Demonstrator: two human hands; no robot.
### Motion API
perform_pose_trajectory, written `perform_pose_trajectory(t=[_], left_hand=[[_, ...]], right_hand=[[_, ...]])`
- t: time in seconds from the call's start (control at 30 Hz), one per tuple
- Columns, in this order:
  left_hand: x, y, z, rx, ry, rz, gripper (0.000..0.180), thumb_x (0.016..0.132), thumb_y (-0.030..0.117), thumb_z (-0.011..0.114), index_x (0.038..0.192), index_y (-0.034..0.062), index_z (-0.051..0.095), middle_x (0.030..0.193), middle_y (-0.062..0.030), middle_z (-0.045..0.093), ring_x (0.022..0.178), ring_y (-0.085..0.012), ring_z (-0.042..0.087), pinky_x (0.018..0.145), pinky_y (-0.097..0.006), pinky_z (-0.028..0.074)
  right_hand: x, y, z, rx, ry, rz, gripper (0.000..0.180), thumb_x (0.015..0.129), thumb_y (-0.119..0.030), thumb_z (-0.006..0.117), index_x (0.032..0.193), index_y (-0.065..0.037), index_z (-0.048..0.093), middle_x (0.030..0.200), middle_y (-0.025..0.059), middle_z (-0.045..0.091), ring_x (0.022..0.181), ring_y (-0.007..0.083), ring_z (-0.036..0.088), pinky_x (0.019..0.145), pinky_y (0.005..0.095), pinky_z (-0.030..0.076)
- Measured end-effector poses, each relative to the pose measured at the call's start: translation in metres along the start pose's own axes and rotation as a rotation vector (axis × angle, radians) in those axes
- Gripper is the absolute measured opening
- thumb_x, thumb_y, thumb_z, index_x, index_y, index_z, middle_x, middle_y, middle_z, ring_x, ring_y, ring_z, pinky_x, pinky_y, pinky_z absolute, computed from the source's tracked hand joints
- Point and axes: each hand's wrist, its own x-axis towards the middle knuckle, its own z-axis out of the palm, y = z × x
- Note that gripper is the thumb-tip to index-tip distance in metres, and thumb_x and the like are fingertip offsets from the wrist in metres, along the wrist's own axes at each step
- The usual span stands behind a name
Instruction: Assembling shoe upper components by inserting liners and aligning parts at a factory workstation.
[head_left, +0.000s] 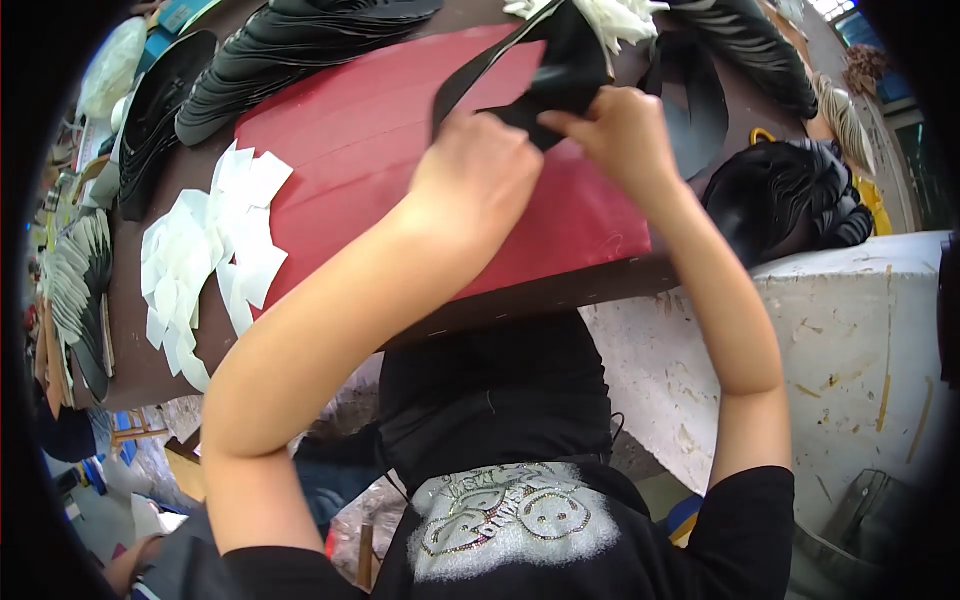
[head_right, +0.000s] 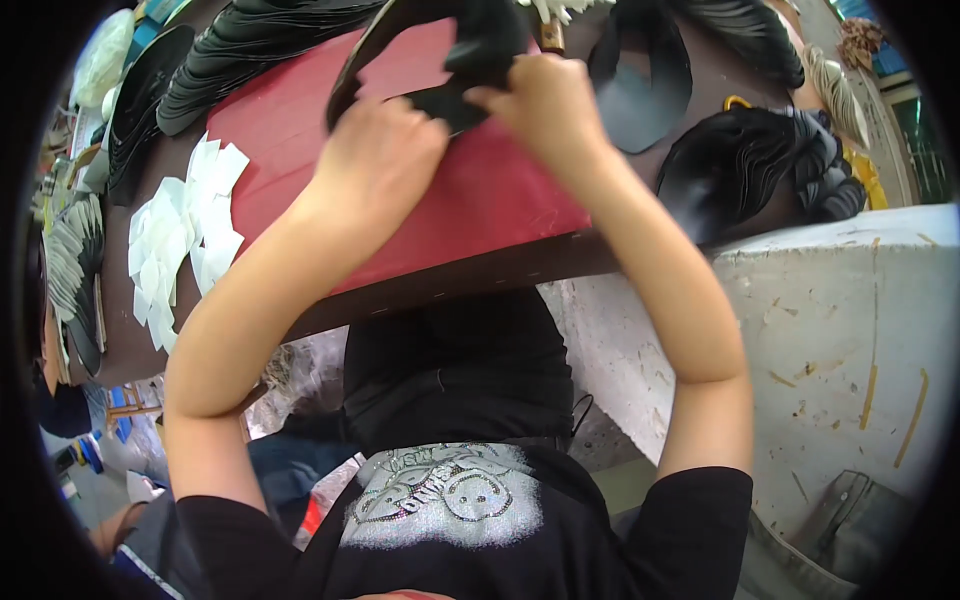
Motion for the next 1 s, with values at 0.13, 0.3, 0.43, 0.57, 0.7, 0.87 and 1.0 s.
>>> perform_pose_trajectory(t=[0.13, 0.3, 0.43, 0.57, 0.7, 0.87, 1.0], left_hand=[[-0.032, 0.016, -0.007, 0.333, -0.061, 0.011, 0.007, 0.080, 0.007, 0.057, 0.076, 0.0070, 0.063, 0.069, -0.0069, 0.062, 0.065, -0.0172, 0.057, 0.063, -0.027, 0.047], [-0.028, 0.036, 0.005, 0.503, -0.097, -0.096, 0.009, 0.081, 0.007, 0.057, 0.086, 0.0046, 0.064, 0.072, -0.0047, 0.058, 0.062, -0.0140, 0.051, 0.062, -0.024, 0.045], [-0.022, 0.040, 0.021, 0.563, -0.014, -0.101, 0.014, 0.083, 0.007, 0.055, 0.092, 0.0030, 0.064, 0.075, -0.0052, 0.057, 0.062, -0.0126, 0.049, 0.061, -0.022, 0.044], [-0.019, 0.038, 0.027, 0.529, 0.082, -0.132, 0.018, 0.085, 0.006, 0.054, 0.098, 0.0017, 0.064, 0.078, -0.0062, 0.057, 0.063, -0.0120, 0.047, 0.060, -0.022, 0.043], [-0.020, 0.042, 0.021, 0.508, -0.097, -0.141, 0.022, 0.087, 0.006, 0.051, 0.104, 0.0013, 0.062, 0.083, -0.0059, 0.057, 0.066, -0.0117, 0.046, 0.060, -0.024, 0.041], [-0.030, 0.032, 0.030, 0.718, -0.007, 0.048, 0.026, 0.086, 0.005, 0.051, 0.109, 0.0007, 0.061, 0.085, -0.0059, 0.058, 0.067, -0.0115, 0.046, 0.059, -0.026, 0.041], [-0.029, 0.033, 0.027, 0.631, -0.040, -0.028, 0.029, 0.085, 0.004, 0.052, 0.113, -0.0004, 0.059, 0.088, -0.0072, 0.060, 0.067, -0.0119, 0.048, 0.061, -0.025, 0.042]], right_hand=[[-0.022, -0.035, 0.026, 0.090, 0.069, -0.042, 0.029, 0.075, -0.023, 0.076, 0.063, 0.000, 0.062, 0.058, 0.0143, 0.062, 0.044, 0.0309, 0.054, 0.048, 0.0374, 0.046], [-0.025, -0.040, 0.037, 0.055, 0.102, -0.019, 0.029, 0.075, -0.023, 0.075, 0.065, 0.001, 0.061, 0.056, 0.0136, 0.061, 0.046, 0.0315, 0.056, 0.049, 0.0370, 0.046], [-0.025, -0.034, 0.039, 0.043, 0.141, -0.076, 0.028, 0.075, -0.022, 0.075, 0.066, 0.001, 0.060, 0.057, 0.0139, 0.061, 0.048, 0.0314, 0.057, 0.049, 0.0370, 0.047], [-0.011, -0.028, 0.023, 0.063, -0.003, -0.052, 0.026, 0.075, -0.021, 0.074, 0.068, 0.001, 0.062, 0.059, 0.0145, 0.062, 0.050, 0.0312, 0.058, 0.049, 0.0375, 0.047], [0.006, -0.024, 0.010, 0.271, -0.072, 0.266, 0.023, 0.076, -0.022, 0.071, 0.070, 0.000, 0.065, 0.063, 0.0159, 0.065, 0.053, 0.0338, 0.059, 0.051, 0.0398, 0.047], [-0.007, -0.014, 0.038, 0.484, 0.392, -0.093, 0.023, 0.077, -0.022, 0.069, 0.071, 0.000, 0.066, 0.065, 0.0175, 0.066, 0.055, 0.0370, 0.059, 0.053, 0.0418, 0.046], [-0.012, -0.026, 0.035, 0.387, 0.272, 0.033, 0.022, 0.077, -0.021, 0.068, 0.071, 0.000, 0.065, 0.065, 0.0180, 0.065, 0.054, 0.0379, 0.058, 0.053, 0.0421, 0.046]])
